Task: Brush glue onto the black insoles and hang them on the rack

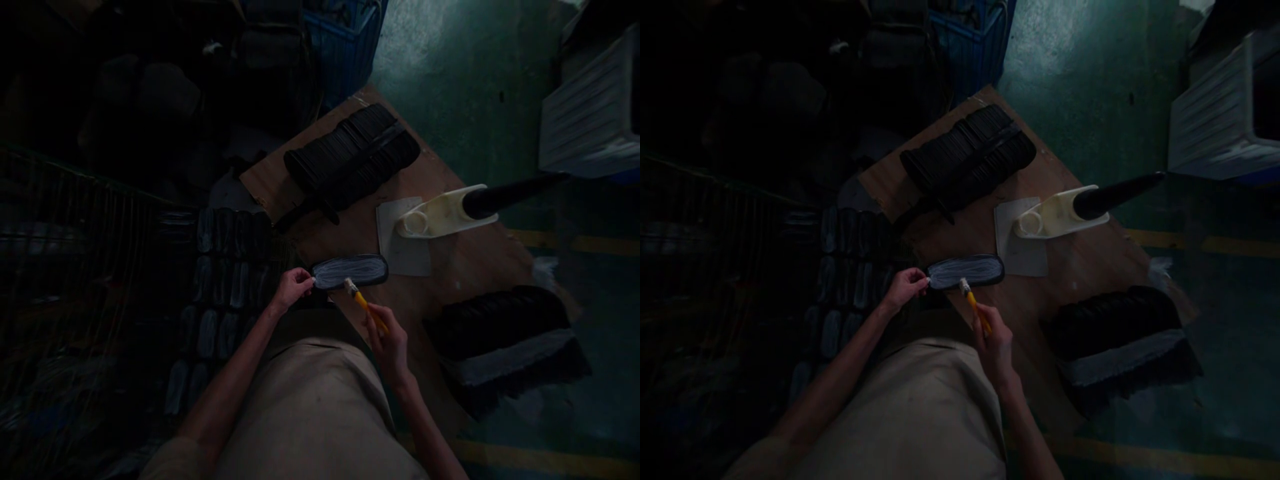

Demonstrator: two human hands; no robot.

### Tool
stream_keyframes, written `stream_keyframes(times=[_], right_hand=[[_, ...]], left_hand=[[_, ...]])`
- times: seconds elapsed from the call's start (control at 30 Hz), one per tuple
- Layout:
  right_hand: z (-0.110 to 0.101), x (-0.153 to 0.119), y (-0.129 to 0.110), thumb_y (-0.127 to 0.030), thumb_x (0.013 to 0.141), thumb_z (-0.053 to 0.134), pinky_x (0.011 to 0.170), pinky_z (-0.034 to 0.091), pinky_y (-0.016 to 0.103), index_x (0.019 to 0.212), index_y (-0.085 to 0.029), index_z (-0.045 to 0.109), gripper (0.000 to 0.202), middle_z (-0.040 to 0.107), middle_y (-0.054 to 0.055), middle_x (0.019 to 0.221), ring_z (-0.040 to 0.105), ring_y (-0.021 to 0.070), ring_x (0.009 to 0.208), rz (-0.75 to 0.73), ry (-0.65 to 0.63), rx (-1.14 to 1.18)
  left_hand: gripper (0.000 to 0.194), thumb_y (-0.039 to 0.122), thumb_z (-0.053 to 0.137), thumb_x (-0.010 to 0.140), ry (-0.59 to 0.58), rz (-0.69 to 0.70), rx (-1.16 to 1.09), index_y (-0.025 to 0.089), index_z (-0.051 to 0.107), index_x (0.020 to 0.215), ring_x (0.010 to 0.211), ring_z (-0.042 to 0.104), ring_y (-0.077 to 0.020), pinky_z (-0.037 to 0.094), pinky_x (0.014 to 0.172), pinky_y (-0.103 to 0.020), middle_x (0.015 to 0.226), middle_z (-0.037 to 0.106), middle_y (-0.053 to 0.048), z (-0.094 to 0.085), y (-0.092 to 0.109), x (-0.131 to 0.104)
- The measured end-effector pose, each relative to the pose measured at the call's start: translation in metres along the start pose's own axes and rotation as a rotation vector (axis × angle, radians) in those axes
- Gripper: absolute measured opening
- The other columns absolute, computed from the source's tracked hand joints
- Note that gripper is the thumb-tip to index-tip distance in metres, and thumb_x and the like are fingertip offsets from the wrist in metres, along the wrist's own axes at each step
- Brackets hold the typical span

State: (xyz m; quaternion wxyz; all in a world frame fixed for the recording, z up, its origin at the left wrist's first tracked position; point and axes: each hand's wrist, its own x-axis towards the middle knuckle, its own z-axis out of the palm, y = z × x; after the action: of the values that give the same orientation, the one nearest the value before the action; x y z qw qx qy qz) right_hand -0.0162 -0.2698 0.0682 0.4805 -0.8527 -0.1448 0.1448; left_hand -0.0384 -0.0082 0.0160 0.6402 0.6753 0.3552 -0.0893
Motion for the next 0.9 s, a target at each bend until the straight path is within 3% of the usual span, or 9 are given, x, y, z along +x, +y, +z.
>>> stream_keyframes(times=[0.07, 0.17, 0.27, 0.4, 0.53, 0.6, 0.73, 0.9], right_hand=[[0.001, 0.000, 0.003, -0.032, 0.094, 0.051, 0.064, 0.053, 0.024, 0.109, -0.020, 0.058, 0.021, 0.066, 0.003, 0.087, 0.067, 0.0141, 0.072, 0.038, -0.012, 0.027], [-0.011, 0.000, 0.005, -0.036, 0.093, 0.053, 0.061, 0.053, 0.024, 0.109, -0.019, 0.059, 0.025, 0.065, 0.002, 0.080, 0.066, 0.0142, 0.067, 0.146, 0.177, 0.053], [-0.030, 0.004, 0.005, -0.037, 0.091, 0.055, 0.061, 0.053, 0.026, 0.108, -0.017, 0.060, 0.027, 0.065, 0.003, 0.082, 0.064, 0.0144, 0.065, 0.156, 0.339, 0.068], [-0.044, 0.020, 0.008, -0.034, 0.092, 0.053, 0.069, 0.053, 0.030, 0.113, -0.019, 0.060, 0.026, 0.065, 0.005, 0.091, 0.064, 0.0157, 0.073, 0.002, 0.365, 0.004], [-0.037, 0.056, -0.005, -0.029, 0.094, 0.050, 0.075, 0.050, 0.031, 0.114, -0.021, 0.061, 0.025, 0.062, 0.005, 0.094, 0.063, 0.0174, 0.083, -0.174, 0.391, -0.075], [-0.027, 0.076, -0.020, -0.028, 0.095, 0.048, 0.075, 0.050, 0.029, 0.115, -0.022, 0.061, 0.025, 0.061, 0.005, 0.095, 0.062, 0.0162, 0.082, -0.221, 0.363, -0.049], [-0.006, 0.103, -0.051, -0.024, 0.096, 0.043, 0.074, 0.049, 0.026, 0.118, -0.024, 0.060, 0.027, 0.060, 0.004, 0.097, 0.061, 0.0142, 0.080, -0.280, 0.172, 0.000], [-0.006, 0.101, -0.048, -0.028, 0.096, 0.045, 0.078, 0.050, 0.027, 0.114, -0.024, 0.061, 0.024, 0.062, 0.005, 0.103, 0.063, 0.0159, 0.086, -0.269, 0.082, 0.078]], left_hand=[[0.027, 0.039, 0.068, 0.064, -0.002, -0.005, 0.000, 0.015, 0.058, 0.070, 0.044, 0.053, -0.0107, 0.035, 0.038, -0.019, 0.057, 0.060, 0.000, 0.001, 0.000, -0.001], [0.025, 0.038, 0.066, 0.065, -0.004, 0.018, 0.028, 0.015, 0.058, 0.070, 0.046, 0.052, -0.0102, 0.035, 0.040, -0.019, 0.057, 0.058, 0.001, 0.001, 0.000, -0.002], [0.021, 0.035, 0.065, 0.067, -0.007, 0.115, 0.089, 0.016, 0.057, 0.068, 0.050, 0.051, -0.0095, 0.038, 0.047, -0.020, 0.058, 0.056, 0.003, 0.000, 0.002, -0.006], [0.012, 0.027, 0.062, 0.071, -0.074, 0.300, 0.166, 0.016, 0.056, 0.072, 0.060, 0.052, -0.0101, 0.042, 0.057, -0.021, 0.067, 0.056, 0.003, 0.000, 0.016, -0.020], [0.004, 0.015, 0.055, 0.077, -0.136, 0.527, 0.327, 0.017, 0.053, 0.074, 0.076, 0.058, -0.0123, 0.044, 0.064, -0.022, 0.091, 0.062, -0.003, 0.007, 0.039, -0.042], [0.009, 0.009, 0.052, 0.077, -0.191, 0.659, 0.416, 0.018, 0.053, 0.078, 0.080, 0.059, -0.0133, 0.045, 0.068, -0.023, 0.095, 0.063, -0.005, 0.013, 0.050, -0.053], [0.019, 0.004, 0.052, 0.075, -0.280, 0.873, 0.561, 0.018, 0.053, 0.087, 0.083, 0.062, -0.0148, 0.048, 0.070, -0.024, 0.095, 0.064, -0.006, 0.027, 0.066, -0.071], [0.021, 0.003, 0.051, 0.077, -0.178, 1.025, 0.629, 0.019, 0.052, 0.089, 0.083, 0.064, -0.0141, 0.049, 0.067, -0.022, 0.096, 0.065, -0.006, 0.034, 0.065, -0.088]])
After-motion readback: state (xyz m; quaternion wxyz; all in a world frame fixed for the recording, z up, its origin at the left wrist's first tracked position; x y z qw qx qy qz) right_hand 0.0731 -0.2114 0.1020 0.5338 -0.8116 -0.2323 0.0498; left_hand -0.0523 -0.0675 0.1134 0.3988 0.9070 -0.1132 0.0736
